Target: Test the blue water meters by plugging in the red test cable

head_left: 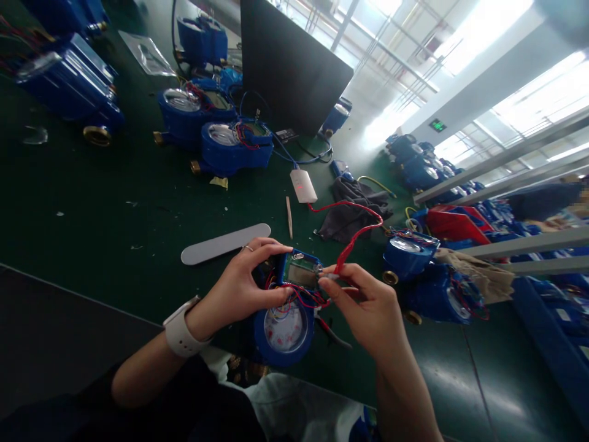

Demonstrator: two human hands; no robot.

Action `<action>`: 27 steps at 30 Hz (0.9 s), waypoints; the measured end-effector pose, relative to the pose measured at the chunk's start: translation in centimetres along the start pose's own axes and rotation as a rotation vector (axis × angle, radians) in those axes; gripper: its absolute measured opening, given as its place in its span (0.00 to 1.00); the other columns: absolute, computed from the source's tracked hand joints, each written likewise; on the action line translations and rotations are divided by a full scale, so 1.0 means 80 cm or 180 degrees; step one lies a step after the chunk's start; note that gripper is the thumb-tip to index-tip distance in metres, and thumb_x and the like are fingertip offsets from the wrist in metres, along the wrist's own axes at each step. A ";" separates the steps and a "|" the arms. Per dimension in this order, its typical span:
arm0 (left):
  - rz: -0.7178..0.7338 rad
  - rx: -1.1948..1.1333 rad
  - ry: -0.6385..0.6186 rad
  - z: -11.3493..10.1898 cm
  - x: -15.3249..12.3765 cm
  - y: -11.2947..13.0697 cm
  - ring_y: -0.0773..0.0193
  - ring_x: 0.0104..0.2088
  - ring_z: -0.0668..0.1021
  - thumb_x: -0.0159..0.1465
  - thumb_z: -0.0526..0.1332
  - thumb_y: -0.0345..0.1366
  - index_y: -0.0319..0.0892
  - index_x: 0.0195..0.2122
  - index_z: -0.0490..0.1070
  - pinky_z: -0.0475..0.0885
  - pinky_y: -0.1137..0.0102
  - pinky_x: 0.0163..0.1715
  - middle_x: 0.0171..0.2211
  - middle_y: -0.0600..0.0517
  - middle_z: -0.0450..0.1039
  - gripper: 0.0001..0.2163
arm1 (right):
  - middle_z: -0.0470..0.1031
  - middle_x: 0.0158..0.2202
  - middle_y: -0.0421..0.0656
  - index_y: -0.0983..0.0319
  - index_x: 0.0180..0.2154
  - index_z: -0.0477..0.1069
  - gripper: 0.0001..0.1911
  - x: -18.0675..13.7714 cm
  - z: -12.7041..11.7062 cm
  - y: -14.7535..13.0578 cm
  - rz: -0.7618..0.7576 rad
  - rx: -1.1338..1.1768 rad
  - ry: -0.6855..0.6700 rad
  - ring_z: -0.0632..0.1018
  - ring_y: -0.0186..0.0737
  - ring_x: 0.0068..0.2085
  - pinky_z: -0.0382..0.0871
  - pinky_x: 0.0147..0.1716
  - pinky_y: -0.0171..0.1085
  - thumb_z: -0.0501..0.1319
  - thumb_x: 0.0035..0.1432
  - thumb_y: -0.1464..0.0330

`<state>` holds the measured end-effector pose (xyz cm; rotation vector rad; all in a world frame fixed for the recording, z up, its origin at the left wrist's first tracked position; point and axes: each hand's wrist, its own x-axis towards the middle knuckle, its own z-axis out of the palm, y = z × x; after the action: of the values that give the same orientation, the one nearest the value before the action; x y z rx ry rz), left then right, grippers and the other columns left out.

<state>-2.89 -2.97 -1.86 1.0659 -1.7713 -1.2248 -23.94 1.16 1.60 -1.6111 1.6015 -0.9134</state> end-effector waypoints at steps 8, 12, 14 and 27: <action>-0.0042 0.0026 -0.0017 0.002 0.001 0.000 0.56 0.54 0.69 0.52 0.68 0.36 0.43 0.50 0.70 0.63 0.59 0.55 0.50 0.47 0.67 0.23 | 0.76 0.33 0.39 0.60 0.34 0.74 0.07 0.001 0.000 0.000 0.0004 0.0006 0.0004 0.77 0.32 0.30 0.77 0.28 0.29 0.63 0.57 0.64; -0.0008 0.0029 -0.0002 0.002 0.002 0.000 0.56 0.54 0.69 0.52 0.68 0.36 0.43 0.50 0.70 0.64 0.60 0.55 0.50 0.48 0.67 0.23 | 0.77 0.34 0.39 0.60 0.35 0.74 0.07 0.000 0.000 0.001 0.0010 0.0013 0.0013 0.77 0.32 0.30 0.77 0.29 0.29 0.63 0.57 0.63; -0.0001 0.0032 0.0011 0.002 0.001 0.000 0.56 0.54 0.69 0.52 0.68 0.36 0.43 0.50 0.70 0.64 0.60 0.55 0.50 0.48 0.67 0.23 | 0.77 0.33 0.39 0.60 0.35 0.74 0.07 -0.001 0.000 0.001 0.0023 0.0009 0.0007 0.77 0.32 0.30 0.77 0.29 0.29 0.63 0.57 0.64; -0.0006 0.0047 0.0006 0.001 0.002 0.000 0.55 0.55 0.69 0.52 0.68 0.37 0.44 0.50 0.70 0.64 0.58 0.56 0.51 0.47 0.66 0.23 | 0.75 0.31 0.38 0.60 0.34 0.74 0.06 -0.001 0.000 -0.002 -0.0024 0.0034 0.0011 0.76 0.31 0.29 0.76 0.27 0.28 0.63 0.58 0.64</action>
<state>-3.04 -3.05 -1.84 1.0770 -1.7808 -1.2132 -23.83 1.25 1.71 -1.6103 1.5913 -0.9277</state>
